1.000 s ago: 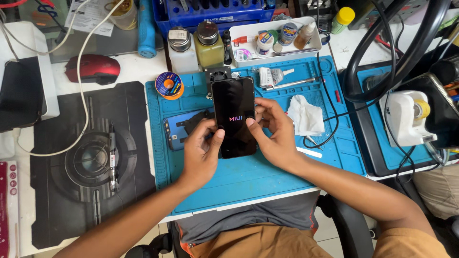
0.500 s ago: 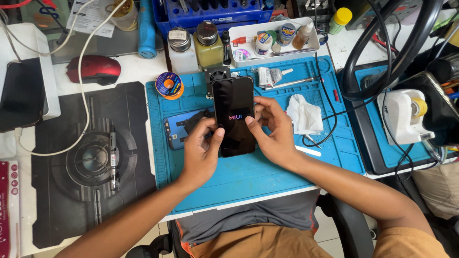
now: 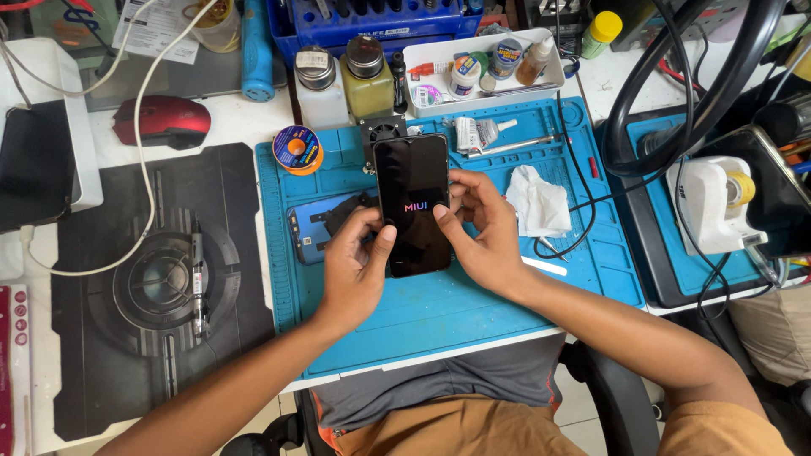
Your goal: The person cleans the back of a black smartphone with a white cloth, then removes the back cover and internal components. They handle a blue phone case and apply adhesive to its edges using a small bottle and a red-handled tool.
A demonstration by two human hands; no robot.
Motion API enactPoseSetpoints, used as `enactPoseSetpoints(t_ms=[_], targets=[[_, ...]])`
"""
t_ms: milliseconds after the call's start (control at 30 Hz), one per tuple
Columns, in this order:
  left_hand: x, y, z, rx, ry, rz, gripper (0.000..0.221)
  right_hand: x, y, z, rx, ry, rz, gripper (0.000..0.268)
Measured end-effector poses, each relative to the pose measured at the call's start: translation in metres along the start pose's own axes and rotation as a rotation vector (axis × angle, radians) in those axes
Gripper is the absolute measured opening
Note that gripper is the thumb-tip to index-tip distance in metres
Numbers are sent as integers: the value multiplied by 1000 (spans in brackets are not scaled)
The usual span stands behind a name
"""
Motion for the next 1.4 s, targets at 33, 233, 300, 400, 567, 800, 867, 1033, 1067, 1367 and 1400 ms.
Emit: enactPoseSetpoints(t_ms=[33,233,300,400,567,800,867,1033,1067,1367,1400], targets=[[0,0,0,-2,2,0,24,0,0,0,0,1,3,42],[1,0,0,-5,10,4,24,-1,0,0,-8,-11,1,42],[1,0,1,-2,8,2,23,-2,0,0,-8,-11,-2,42],[0,0,0,0,-27,-17,23,-2,0,-1,0,-5,-10,43],[0,0,0,0,0,-10,23,-2,0,-1,-7,-17,1,43],[-1,-1,0,-3,-21,2,23,-1,0,0,-1,-7,1,43],[0,-1,-1,-1,-22,7,23,-1,1,-1,2,8,8,43],[1,0,0,6,-15,-1,25,-1,0,-1,-5,-11,16,43],[1,0,0,6,-18,-4,25,-1,0,0,-12,-15,24,43],[-2,0,0,0,-1,-4,24,-2,-1,-1,-8,-12,7,44],[-2,0,0,1,-4,0,24,-2,-1,-1,-9,-9,11,44]])
Point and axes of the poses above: each hand's wrist, its own z-axis towards the middle knuckle, its own y-axis out of the palm, x = y × z, the point moved 1 cm from there along z, towards the middle knuckle, and after that the axes turned 2 degrees about y, right-handed, at the moved point
